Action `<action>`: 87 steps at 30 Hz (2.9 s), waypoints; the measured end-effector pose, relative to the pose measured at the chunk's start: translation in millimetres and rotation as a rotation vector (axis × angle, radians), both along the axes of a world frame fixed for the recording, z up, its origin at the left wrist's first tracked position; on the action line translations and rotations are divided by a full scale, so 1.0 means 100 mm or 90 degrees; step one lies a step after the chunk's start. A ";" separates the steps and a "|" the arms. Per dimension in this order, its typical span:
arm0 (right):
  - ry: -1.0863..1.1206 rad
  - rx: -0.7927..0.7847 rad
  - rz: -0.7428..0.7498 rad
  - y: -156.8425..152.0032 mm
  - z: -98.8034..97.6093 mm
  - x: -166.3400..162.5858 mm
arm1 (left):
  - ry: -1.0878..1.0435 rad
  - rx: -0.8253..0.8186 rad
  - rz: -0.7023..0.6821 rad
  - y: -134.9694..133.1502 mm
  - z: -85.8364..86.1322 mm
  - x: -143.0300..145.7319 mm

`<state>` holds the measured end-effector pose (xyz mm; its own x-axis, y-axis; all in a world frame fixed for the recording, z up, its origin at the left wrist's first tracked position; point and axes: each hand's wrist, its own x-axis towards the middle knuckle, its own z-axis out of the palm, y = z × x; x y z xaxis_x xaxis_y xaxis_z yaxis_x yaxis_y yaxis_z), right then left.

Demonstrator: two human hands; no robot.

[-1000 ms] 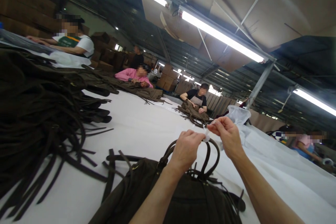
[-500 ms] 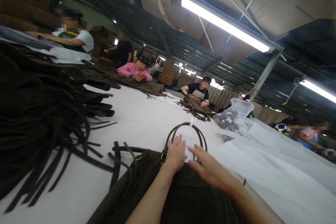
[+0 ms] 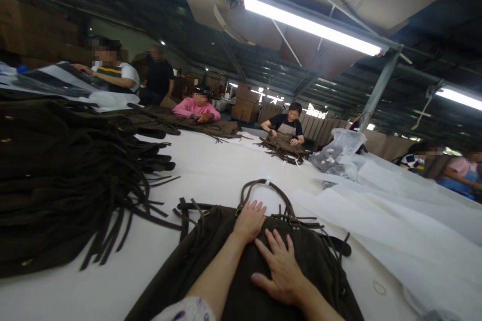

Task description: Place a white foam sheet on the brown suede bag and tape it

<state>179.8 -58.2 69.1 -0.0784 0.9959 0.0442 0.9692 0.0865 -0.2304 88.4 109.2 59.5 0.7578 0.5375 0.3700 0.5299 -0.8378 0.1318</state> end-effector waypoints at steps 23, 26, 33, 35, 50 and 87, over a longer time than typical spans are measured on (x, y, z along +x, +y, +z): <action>0.113 -0.183 0.082 -2.01 0.63 -0.04 | 0.335 -0.335 -0.112 -2.44 0.87 -1.66; 0.030 -0.191 0.055 -2.43 0.58 0.01 | 0.313 -0.362 -0.169 -2.63 1.01 -1.86; -0.064 0.051 0.031 -2.56 0.23 0.00 | 0.198 -0.260 -0.068 -2.87 0.88 -1.98; -0.059 0.097 0.032 -2.53 0.20 0.04 | 0.178 -0.235 -0.052 -2.90 0.84 -2.00; 0.097 0.175 -0.045 -2.34 0.05 0.51 | 0.148 -0.068 0.024 -2.39 1.05 -2.30; 0.093 0.217 -0.106 -1.95 -0.10 0.63 | 0.105 0.009 -0.031 -2.25 0.59 -0.98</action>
